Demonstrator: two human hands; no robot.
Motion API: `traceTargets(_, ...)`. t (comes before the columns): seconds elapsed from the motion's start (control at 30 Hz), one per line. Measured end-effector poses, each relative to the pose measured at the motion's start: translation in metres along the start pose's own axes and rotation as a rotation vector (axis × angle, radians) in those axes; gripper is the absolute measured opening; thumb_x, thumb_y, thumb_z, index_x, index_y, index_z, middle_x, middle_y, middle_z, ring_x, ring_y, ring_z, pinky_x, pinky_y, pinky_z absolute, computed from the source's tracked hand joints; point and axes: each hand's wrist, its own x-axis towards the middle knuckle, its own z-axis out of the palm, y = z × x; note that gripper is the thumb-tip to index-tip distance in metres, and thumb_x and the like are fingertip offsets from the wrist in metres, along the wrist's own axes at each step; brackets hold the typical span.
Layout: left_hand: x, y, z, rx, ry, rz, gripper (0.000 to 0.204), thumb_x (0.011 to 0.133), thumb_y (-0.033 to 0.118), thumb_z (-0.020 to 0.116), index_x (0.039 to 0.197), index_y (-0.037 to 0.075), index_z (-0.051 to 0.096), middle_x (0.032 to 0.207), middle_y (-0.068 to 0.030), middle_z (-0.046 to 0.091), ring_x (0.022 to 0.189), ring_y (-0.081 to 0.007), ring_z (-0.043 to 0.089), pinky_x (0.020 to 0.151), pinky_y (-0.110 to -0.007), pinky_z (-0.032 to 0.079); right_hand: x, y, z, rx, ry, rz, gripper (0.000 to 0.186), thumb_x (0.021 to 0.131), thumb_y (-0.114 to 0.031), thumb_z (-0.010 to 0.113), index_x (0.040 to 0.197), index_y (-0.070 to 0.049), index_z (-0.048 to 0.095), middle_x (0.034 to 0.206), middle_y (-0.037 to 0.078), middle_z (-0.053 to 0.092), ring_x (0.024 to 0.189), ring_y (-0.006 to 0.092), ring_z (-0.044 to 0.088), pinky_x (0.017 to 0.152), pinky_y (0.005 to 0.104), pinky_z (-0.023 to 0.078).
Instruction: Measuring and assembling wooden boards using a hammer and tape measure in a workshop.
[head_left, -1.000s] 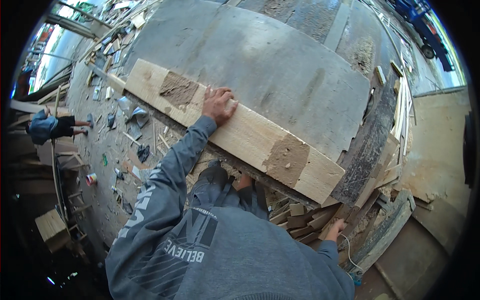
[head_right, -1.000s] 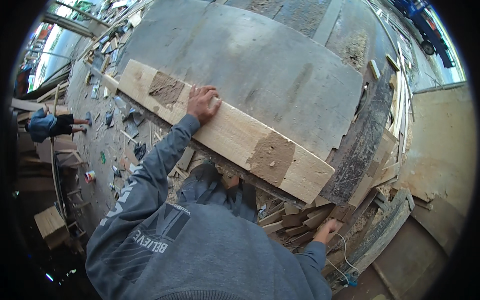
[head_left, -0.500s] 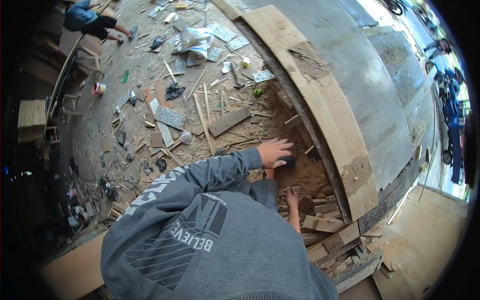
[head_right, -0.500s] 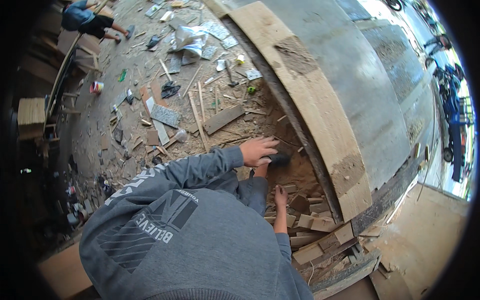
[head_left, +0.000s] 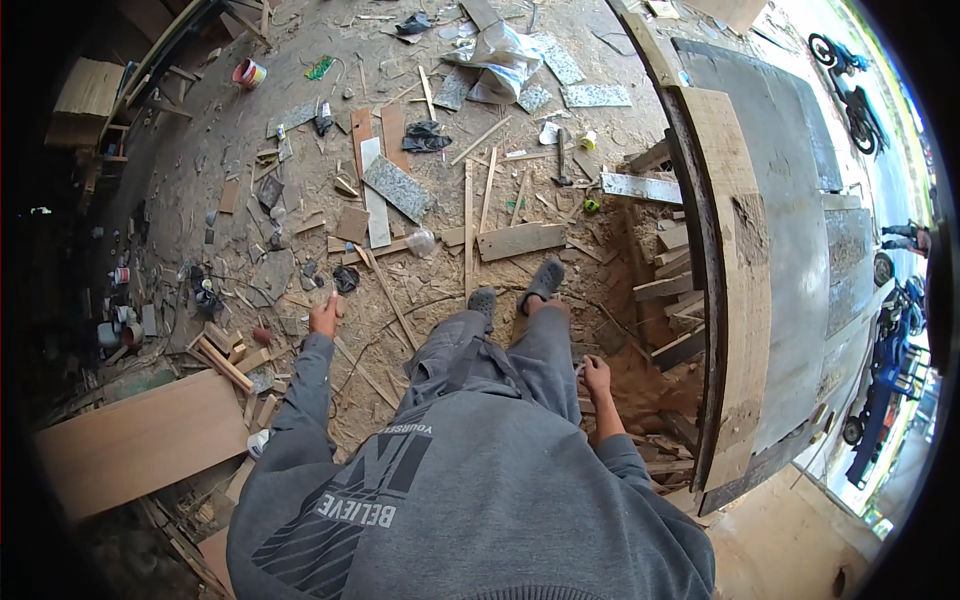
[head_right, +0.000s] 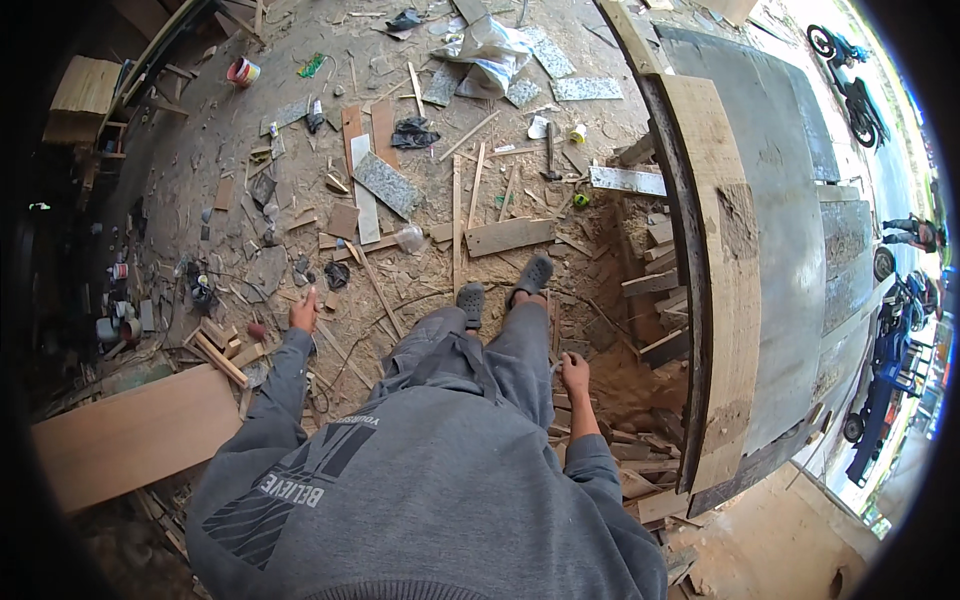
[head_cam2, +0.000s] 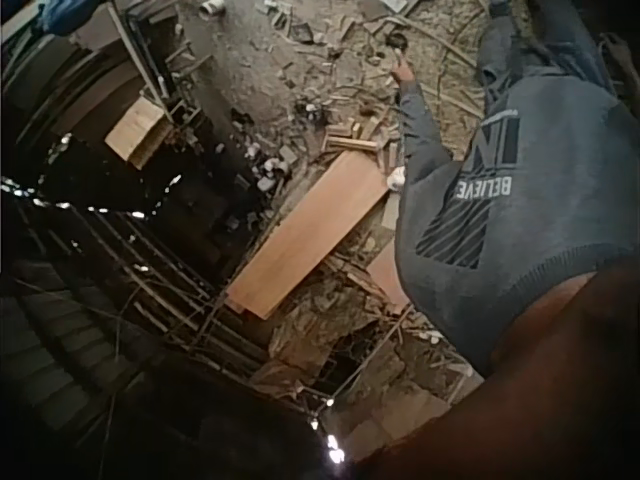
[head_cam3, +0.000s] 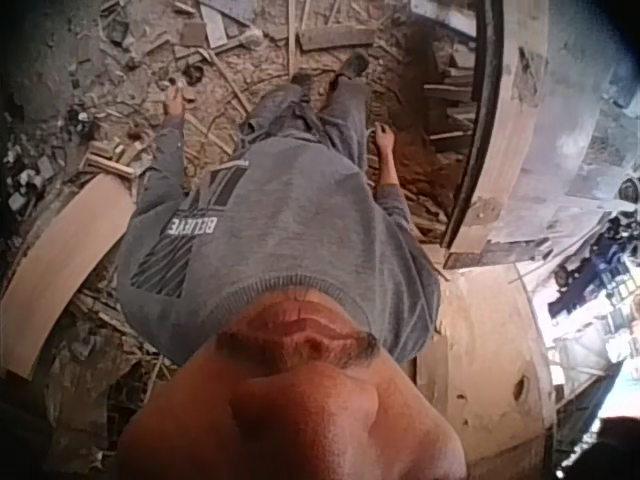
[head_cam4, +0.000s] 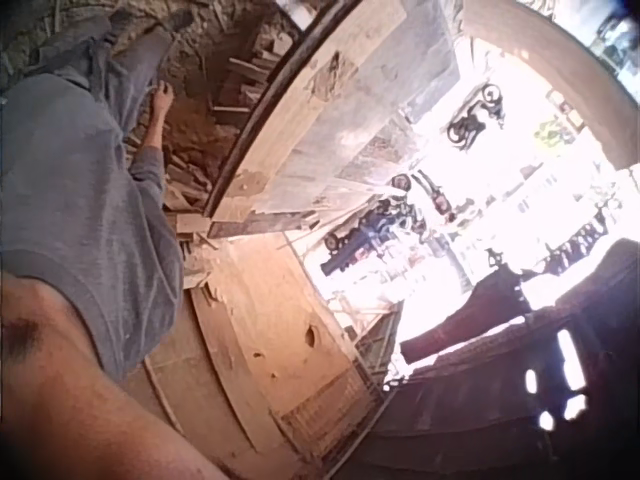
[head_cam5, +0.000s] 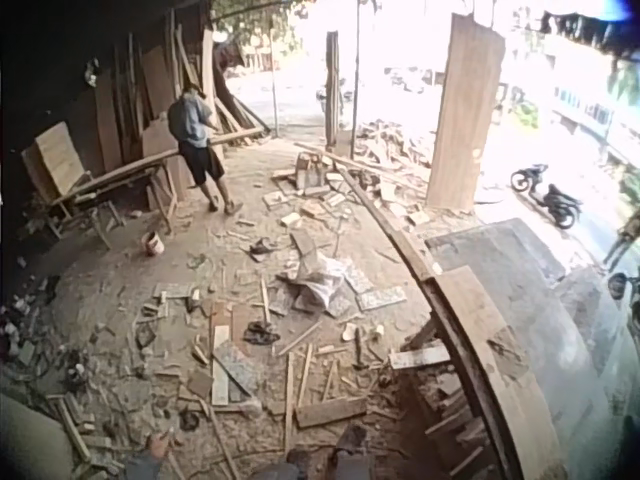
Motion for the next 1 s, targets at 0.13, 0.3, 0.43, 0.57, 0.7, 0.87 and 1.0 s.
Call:
traceTargets(0.13, 0.006, -0.025, 0.051, 0.053, -0.036, 0.018, 0.065, 0.095, 0.061, 0.063, 0.063, 0.005, 0.070, 0.064, -0.0113, 0.065, 0.064, -0.0228, 0.062, 0.066, -0.040, 0.050, 0.061, -0.043, 0.029, -0.299, -0.111, -0.230, 0.031, 0.098, -0.027, 0.067, 0.114, -0.001, 0.072, 0.087, 0.008, 0.071, 0.068, 0.0155, 0.065, 0.056, 0.0315, 0.051)
traceTargets(0.3, -0.025, 0.015, 0.156, 0.260, -0.408, 0.086, 0.055, 0.090, 0.059, 0.070, 0.087, 0.005, 0.078, 0.080, -0.0131, 0.073, 0.076, -0.0226, 0.068, 0.073, -0.037, 0.053, 0.143, -0.124, 0.049, -0.498, -0.112, -0.309, 0.036, 0.093, -0.030, 0.069, 0.112, 0.001, 0.073, 0.094, 0.013, 0.076, 0.076, 0.0187, 0.070, 0.069, 0.0341, 0.055)
traceTargets(0.43, -0.045, 0.117, 0.199, 0.379, -0.398, 0.157, 0.053, 0.090, 0.056, 0.071, 0.097, 0.004, 0.075, 0.082, -0.0109, 0.073, 0.075, -0.0202, 0.068, 0.073, -0.035, 0.054, 0.246, -0.181, 0.059, -0.612, -0.131, -0.266, 0.039, 0.092, -0.031, 0.067, 0.113, 0.001, 0.073, 0.093, 0.014, 0.077, 0.079, 0.0216, 0.073, 0.073, 0.0358, 0.056)
traceTargets(0.57, 0.024, 0.172, 0.196, 0.105, -0.338, 0.099, 0.045, 0.096, 0.048, 0.069, 0.103, 0.004, 0.071, 0.078, -0.0088, 0.069, 0.071, -0.0183, 0.066, 0.069, -0.035, 0.053, 0.341, -0.292, 0.118, -0.606, -0.259, -0.362, 0.041, 0.090, -0.037, 0.062, 0.114, -0.005, 0.074, 0.106, 0.021, 0.075, 0.101, 0.0377, 0.071, 0.090, 0.0442, 0.055)
traceTargets(0.7, 0.101, 0.194, 0.211, -0.332, -0.270, -0.165, 0.036, 0.102, 0.040, 0.064, 0.100, 0.005, 0.068, 0.073, -0.0015, 0.065, 0.062, -0.0098, 0.058, 0.059, -0.028, 0.048, 0.430, -0.374, 0.202, -0.753, -0.208, -0.432, 0.042, 0.090, -0.036, 0.063, 0.113, -0.004, 0.074, 0.107, 0.024, 0.074, 0.102, 0.0398, 0.071, 0.091, 0.0457, 0.055)
traceTargets(0.87, 0.256, 0.120, 0.324, -0.162, -0.440, -0.188, 0.038, 0.102, 0.038, 0.065, 0.110, 0.000, 0.067, 0.080, -0.0048, 0.067, 0.068, -0.0131, 0.063, 0.063, -0.031, 0.054, 0.603, -0.367, 0.267, -0.780, -0.075, -0.452, 0.043, 0.092, -0.039, 0.063, 0.115, -0.004, 0.073, 0.105, 0.022, 0.075, 0.102, 0.0381, 0.072, 0.092, 0.0436, 0.055)
traceTargets(1.0, 0.373, 0.047, 0.411, -0.019, -0.463, -0.091, 0.044, 0.102, 0.043, 0.063, 0.102, 0.000, 0.067, 0.081, -0.0064, 0.069, 0.068, -0.0139, 0.063, 0.064, -0.034, 0.054, 0.736, -0.346, 0.313, -0.871, -0.016, -0.470, 0.045, 0.091, -0.036, 0.063, 0.117, 0.000, 0.069, 0.108, 0.027, 0.072, 0.104, 0.0423, 0.069, 0.093, 0.0483, 0.053)
